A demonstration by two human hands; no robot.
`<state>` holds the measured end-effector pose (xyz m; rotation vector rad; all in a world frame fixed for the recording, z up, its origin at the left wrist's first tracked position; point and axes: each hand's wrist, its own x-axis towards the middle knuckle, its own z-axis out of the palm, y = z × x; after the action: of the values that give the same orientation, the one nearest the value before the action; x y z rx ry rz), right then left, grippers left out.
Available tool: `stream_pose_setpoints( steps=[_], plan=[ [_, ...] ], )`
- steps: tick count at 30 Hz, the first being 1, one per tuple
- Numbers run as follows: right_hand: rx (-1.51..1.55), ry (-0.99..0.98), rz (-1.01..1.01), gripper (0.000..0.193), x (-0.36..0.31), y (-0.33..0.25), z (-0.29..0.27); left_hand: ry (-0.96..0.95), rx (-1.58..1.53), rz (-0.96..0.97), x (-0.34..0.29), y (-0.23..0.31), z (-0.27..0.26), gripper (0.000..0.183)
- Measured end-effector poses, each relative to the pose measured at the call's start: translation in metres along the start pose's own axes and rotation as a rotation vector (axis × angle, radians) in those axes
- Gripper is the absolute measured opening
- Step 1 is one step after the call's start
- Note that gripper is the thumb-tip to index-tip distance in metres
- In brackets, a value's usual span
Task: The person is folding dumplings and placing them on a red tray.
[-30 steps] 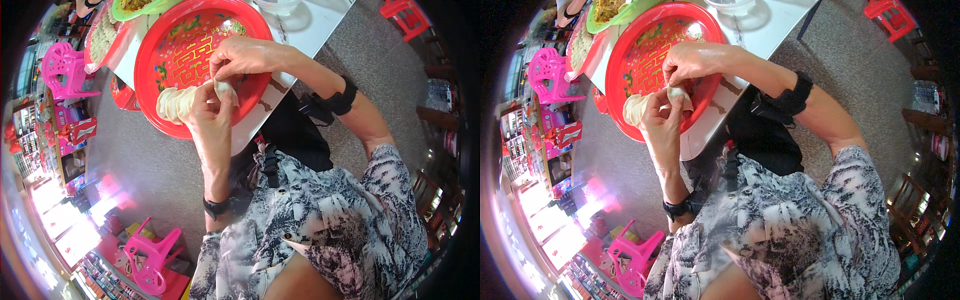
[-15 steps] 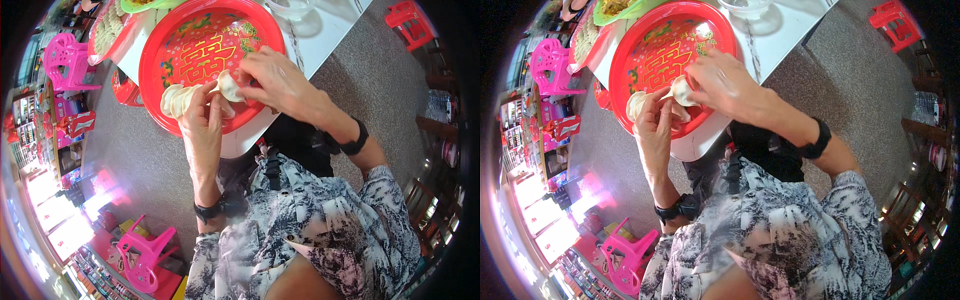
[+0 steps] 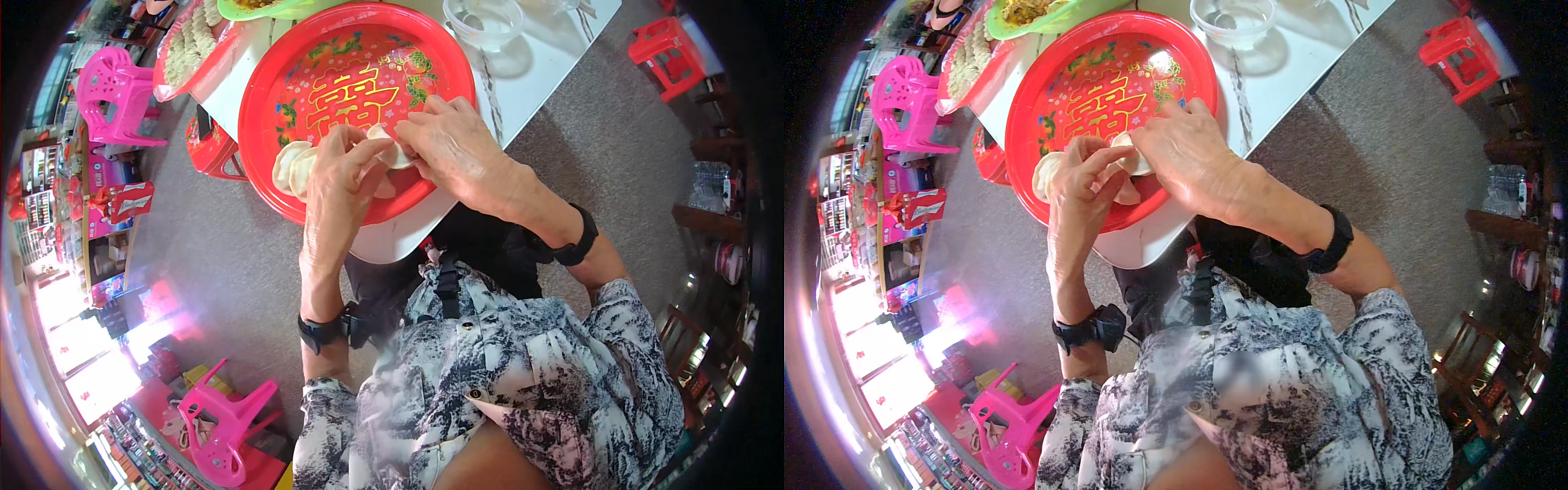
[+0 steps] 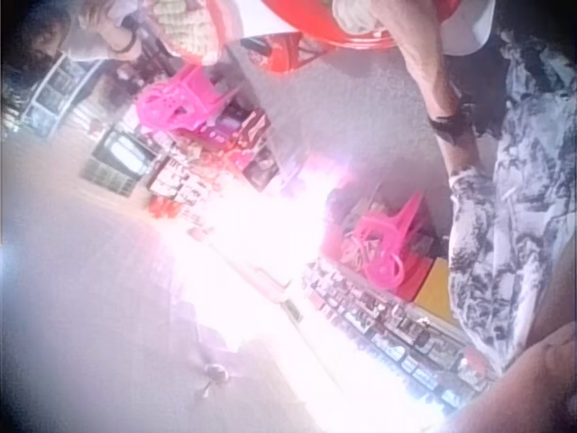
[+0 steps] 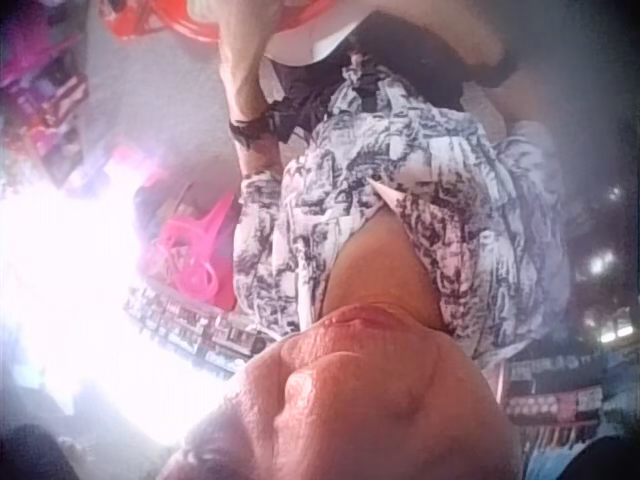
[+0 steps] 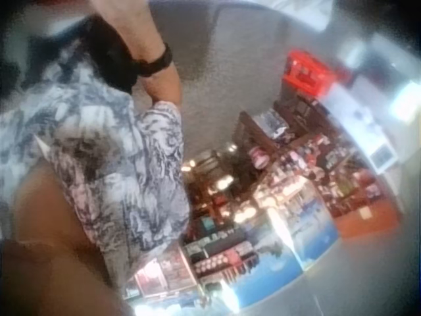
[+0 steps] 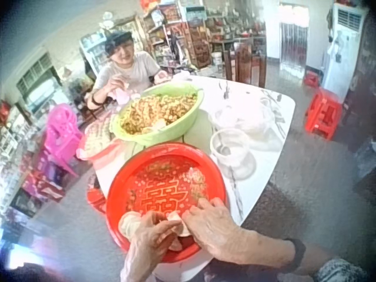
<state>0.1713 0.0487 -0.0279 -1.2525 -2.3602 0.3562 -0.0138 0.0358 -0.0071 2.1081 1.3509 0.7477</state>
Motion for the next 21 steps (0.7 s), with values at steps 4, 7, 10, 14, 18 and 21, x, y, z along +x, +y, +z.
stream_pose_setpoints(
  steps=[4,7,10,14,18,21],
  plan=[
    [0.038,-0.114,-0.012,0.009,0.004,0.006,-0.011,-0.048,0.123,0.096,0.008,-0.008,-0.006,0.024],
    [0.058,-0.146,0.0,0.005,0.006,0.008,-0.016,-0.181,0.13,0.216,0.014,-0.016,-0.01,0.027],
    [0.078,-0.134,0.006,0.006,0.006,0.012,-0.013,-0.233,0.085,0.211,0.019,-0.016,-0.012,0.024],
    [0.118,-0.185,0.016,0.008,0.003,0.008,-0.016,-0.274,0.088,0.216,0.015,-0.012,-0.013,0.024],
    [0.121,-0.035,-0.047,0.01,-0.004,0.011,-0.012,-0.22,0.148,0.22,0.007,-0.007,-0.013,0.022],
    [0.113,-0.074,-0.007,0.011,-0.006,0.006,-0.016,-0.172,0.125,0.2,0.004,-0.006,-0.011,0.021]
  ],
)
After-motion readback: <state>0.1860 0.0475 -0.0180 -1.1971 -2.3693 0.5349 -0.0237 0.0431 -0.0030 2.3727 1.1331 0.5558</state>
